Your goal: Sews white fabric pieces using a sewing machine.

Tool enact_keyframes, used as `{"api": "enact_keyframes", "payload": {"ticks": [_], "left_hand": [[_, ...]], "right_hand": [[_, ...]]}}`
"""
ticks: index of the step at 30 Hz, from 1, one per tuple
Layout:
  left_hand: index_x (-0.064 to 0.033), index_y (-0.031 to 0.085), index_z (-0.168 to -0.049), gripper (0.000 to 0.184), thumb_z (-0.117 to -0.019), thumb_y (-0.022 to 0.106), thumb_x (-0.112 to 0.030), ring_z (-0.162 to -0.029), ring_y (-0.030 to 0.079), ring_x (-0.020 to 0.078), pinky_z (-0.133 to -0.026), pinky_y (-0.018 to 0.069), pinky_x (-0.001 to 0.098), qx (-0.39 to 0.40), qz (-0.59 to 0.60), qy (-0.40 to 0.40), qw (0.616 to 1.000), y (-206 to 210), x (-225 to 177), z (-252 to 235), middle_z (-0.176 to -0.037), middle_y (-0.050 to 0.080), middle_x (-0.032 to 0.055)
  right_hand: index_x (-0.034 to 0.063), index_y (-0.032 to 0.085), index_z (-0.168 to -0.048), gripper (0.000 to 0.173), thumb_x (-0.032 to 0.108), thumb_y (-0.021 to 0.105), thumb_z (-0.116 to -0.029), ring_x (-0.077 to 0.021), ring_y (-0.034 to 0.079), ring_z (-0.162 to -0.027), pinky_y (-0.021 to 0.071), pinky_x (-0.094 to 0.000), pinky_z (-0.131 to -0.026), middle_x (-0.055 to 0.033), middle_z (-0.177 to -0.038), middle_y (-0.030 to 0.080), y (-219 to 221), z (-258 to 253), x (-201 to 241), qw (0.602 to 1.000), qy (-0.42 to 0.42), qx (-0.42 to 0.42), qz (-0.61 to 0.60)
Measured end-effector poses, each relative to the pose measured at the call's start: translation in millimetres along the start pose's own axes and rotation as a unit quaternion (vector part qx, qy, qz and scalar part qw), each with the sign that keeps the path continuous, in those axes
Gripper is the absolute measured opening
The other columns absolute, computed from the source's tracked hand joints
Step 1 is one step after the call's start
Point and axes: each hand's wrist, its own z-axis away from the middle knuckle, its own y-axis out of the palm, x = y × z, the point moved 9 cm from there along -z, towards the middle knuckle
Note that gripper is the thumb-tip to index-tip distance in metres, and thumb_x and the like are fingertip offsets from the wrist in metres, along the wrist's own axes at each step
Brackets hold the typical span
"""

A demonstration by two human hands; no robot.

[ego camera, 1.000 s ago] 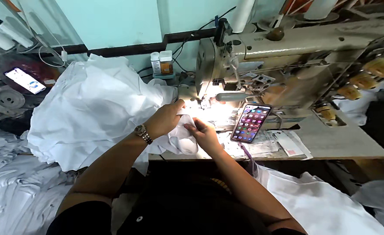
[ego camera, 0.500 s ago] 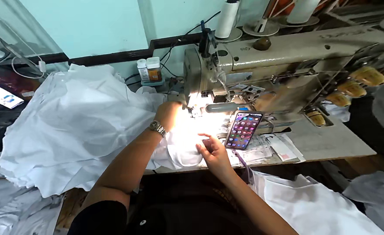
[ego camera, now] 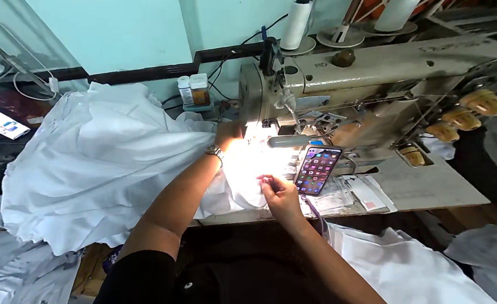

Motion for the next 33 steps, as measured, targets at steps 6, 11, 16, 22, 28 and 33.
{"api": "enact_keyframes", "payload": {"ticks": [6,11,16,22,28,33], "left_hand": [[0.0109,0.065,-0.118,0.030,-0.1013,0.059,-0.013,-0.115,0.064,0.0417,-0.102,0.0457,0.0555,-0.009,-0.050,0.019,0.999,2,-8,1,-0.117,0.067,0.0301],[0.0091,0.065,-0.117,0.026,-0.0955,0.067,-0.007,-0.107,0.064,0.0269,-0.099,0.0480,0.0423,-0.016,0.050,-0.034,0.998,3,4,0,-0.113,0.068,0.0227],[0.0084,0.064,-0.121,0.028,-0.0993,0.063,-0.010,-0.113,0.063,0.0308,-0.103,0.0463,0.0457,-0.015,0.037,-0.046,0.998,3,5,2,-0.119,0.066,0.0246],[0.0105,0.065,-0.117,0.028,-0.0994,0.061,-0.012,-0.113,0.064,0.0410,-0.100,0.0468,0.0546,-0.014,-0.052,0.019,0.998,3,-8,2,-0.115,0.067,0.0298],[0.0101,0.066,-0.116,0.030,-0.0981,0.063,-0.013,-0.114,0.064,0.0422,-0.100,0.0473,0.0571,-0.028,-0.072,0.033,0.996,9,0,-4,-0.114,0.067,0.0298],[0.0095,0.067,-0.114,0.028,-0.0997,0.060,-0.013,-0.113,0.065,0.0408,-0.100,0.0474,0.0558,-0.036,-0.056,0.046,0.997,7,-3,-2,-0.113,0.068,0.0288]], "right_hand": [[0.0033,0.075,-0.101,0.022,0.008,0.054,-0.0940,0.0045,0.058,-0.063,0.0489,-0.0125,-0.061,0.0014,-0.076,0.069,-3,-3,-3,1.000,0.009,-0.020,0.016],[0.0041,0.075,-0.103,0.023,0.009,0.054,-0.0948,0.0032,0.059,-0.063,0.0501,-0.0134,-0.061,0.0009,-0.077,0.070,-1,2,-4,1.000,-0.001,-0.006,0.026],[0.0051,0.076,-0.105,0.024,0.011,0.055,-0.0956,0.0014,0.058,-0.062,0.0497,-0.0150,-0.060,0.0003,-0.075,0.069,-1,0,-4,0.998,-0.011,-0.018,0.060],[0.0061,0.076,-0.111,0.029,0.014,0.053,-0.0964,-0.0071,0.062,-0.062,0.0531,-0.0240,-0.060,-0.0030,-0.076,0.070,-1,0,-3,0.994,-0.013,-0.011,0.110],[0.0056,0.076,-0.111,0.028,0.014,0.053,-0.0970,-0.0053,0.059,-0.059,0.0517,-0.0221,-0.058,-0.0019,-0.074,0.068,-4,1,-2,0.995,-0.021,-0.014,0.094],[0.0043,0.075,-0.111,0.028,0.013,0.053,-0.0968,-0.0068,0.062,-0.062,0.0538,-0.0233,-0.061,-0.0036,-0.077,0.071,-3,1,-5,0.995,-0.015,-0.011,0.101]]}}
